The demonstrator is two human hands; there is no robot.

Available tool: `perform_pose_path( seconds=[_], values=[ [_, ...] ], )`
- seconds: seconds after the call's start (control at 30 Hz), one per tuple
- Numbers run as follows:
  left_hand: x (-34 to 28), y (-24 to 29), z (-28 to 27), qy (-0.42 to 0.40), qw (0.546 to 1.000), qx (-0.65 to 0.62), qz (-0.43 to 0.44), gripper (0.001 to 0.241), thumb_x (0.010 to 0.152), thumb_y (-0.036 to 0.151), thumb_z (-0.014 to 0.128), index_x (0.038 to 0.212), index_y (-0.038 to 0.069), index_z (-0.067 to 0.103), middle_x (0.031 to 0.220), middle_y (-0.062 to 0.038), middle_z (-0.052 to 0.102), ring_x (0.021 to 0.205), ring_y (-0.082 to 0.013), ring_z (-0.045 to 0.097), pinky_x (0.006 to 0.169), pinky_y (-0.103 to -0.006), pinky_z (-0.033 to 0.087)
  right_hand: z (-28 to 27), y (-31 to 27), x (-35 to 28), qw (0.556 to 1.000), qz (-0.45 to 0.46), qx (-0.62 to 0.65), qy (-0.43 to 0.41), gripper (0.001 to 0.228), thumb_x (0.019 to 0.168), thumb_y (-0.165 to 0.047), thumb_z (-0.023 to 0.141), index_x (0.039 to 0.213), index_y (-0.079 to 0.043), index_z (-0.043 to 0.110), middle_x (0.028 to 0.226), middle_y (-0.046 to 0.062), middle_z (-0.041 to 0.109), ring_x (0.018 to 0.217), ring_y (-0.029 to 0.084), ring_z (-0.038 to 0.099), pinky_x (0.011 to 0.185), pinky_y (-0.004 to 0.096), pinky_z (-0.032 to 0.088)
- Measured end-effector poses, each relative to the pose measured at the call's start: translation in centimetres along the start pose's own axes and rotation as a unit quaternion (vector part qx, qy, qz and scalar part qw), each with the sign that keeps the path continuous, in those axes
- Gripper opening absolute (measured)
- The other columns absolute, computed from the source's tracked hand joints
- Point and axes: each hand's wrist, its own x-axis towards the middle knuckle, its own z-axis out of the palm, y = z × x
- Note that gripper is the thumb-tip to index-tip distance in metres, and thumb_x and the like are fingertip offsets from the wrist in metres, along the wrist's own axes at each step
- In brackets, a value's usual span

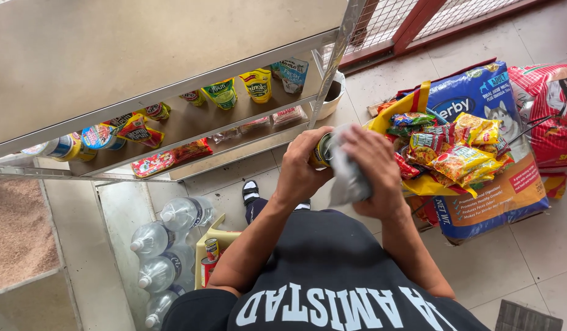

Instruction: Cleaning canned food products with a cloth and organizing them on grocery shelves.

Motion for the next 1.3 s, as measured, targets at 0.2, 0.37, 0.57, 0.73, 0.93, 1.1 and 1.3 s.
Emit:
perform_pose_path(
  seconds=[0.2, 0.37, 0.57, 0.73, 0.93, 1.1, 1.3],
  values=[
    [0.1, 0.8, -0.8, -0.007, 1.000, 0.030, -0.003, 0.062, 0.072, 0.010, 0.078, 0.131, 0.021, 0.065, 0.119, 0.001, 0.069, 0.111, -0.0235, 0.067, 0.097, -0.0352, 0.047, 0.7, 2.8, -0.8, 0.998, 0.001, -0.005, -0.056, 0.071, 0.064, -0.006, 0.055, 0.134, -0.005, 0.068, 0.141, 0.014, 0.067, 0.133, 0.039, 0.060, 0.109, 0.049, 0.042],
    [0.0, 1.4, -0.9, -0.026, 0.999, -0.007, -0.024, 0.070, 0.066, 0.012, 0.084, 0.132, 0.023, 0.065, 0.119, 0.002, 0.069, 0.113, -0.0219, 0.067, 0.098, -0.0375, 0.047, -0.9, 2.0, 0.4, 0.997, 0.061, -0.037, -0.022, 0.076, 0.064, 0.007, 0.052, 0.139, 0.003, 0.062, 0.142, 0.020, 0.064, 0.131, 0.041, 0.061, 0.107, 0.049, 0.047],
    [0.4, 0.6, -1.5, -0.064, 0.997, -0.044, -0.006, 0.052, 0.078, 0.012, 0.076, 0.128, 0.015, 0.066, 0.116, -0.011, 0.069, 0.112, -0.0332, 0.066, 0.100, -0.0406, 0.047, 0.6, 0.0, 0.1, 0.996, -0.034, -0.016, -0.082, 0.078, 0.054, -0.004, 0.056, 0.130, -0.013, 0.072, 0.140, 0.008, 0.067, 0.135, 0.033, 0.060, 0.110, 0.046, 0.043],
    [-0.4, 0.7, -0.7, -0.019, 0.997, -0.061, -0.033, 0.064, 0.067, 0.010, 0.087, 0.128, 0.016, 0.068, 0.116, -0.005, 0.068, 0.116, -0.0270, 0.066, 0.105, -0.0392, 0.047, -0.7, 2.7, -1.0, 0.993, 0.075, -0.043, -0.075, 0.087, 0.053, 0.004, 0.054, 0.137, -0.010, 0.068, 0.135, 0.008, 0.070, 0.128, 0.032, 0.064, 0.105, 0.046, 0.046],
    [0.5, 1.0, -1.5, 0.029, 0.992, -0.102, -0.070, 0.076, 0.061, 0.029, 0.099, 0.130, 0.019, 0.069, 0.112, -0.003, 0.055, 0.112, -0.0183, 0.055, 0.107, -0.0332, 0.040, -1.7, 4.8, -4.6, 0.960, 0.270, 0.070, -0.020, 0.081, 0.063, 0.007, 0.050, 0.141, -0.009, 0.064, 0.130, 0.016, 0.069, 0.124, 0.038, 0.063, 0.104, 0.048, 0.046],
    [0.4, 0.4, -1.6, 0.059, 0.938, -0.295, -0.172, 0.082, 0.066, 0.008, 0.096, 0.136, 0.009, 0.053, 0.122, -0.009, 0.057, 0.107, -0.0153, 0.057, 0.085, -0.0232, 0.053, -1.1, 5.4, -6.4, 0.934, 0.329, 0.140, 0.004, 0.078, 0.067, 0.007, 0.056, 0.142, -0.012, 0.064, 0.125, 0.015, 0.071, 0.121, 0.030, 0.064, 0.103, 0.047, 0.047],
    [-0.3, -0.2, -0.4, 0.052, 0.893, -0.406, -0.185, 0.075, 0.067, -0.005, 0.092, 0.123, 0.005, 0.044, 0.127, -0.019, 0.055, 0.108, -0.0236, 0.063, 0.083, -0.0297, 0.060, 0.6, 4.5, -6.5, 0.914, 0.319, 0.231, 0.094, 0.067, 0.075, 0.006, 0.061, 0.140, -0.006, 0.064, 0.118, 0.017, 0.072, 0.117, 0.022, 0.063, 0.102, 0.041, 0.049]
  ],
)
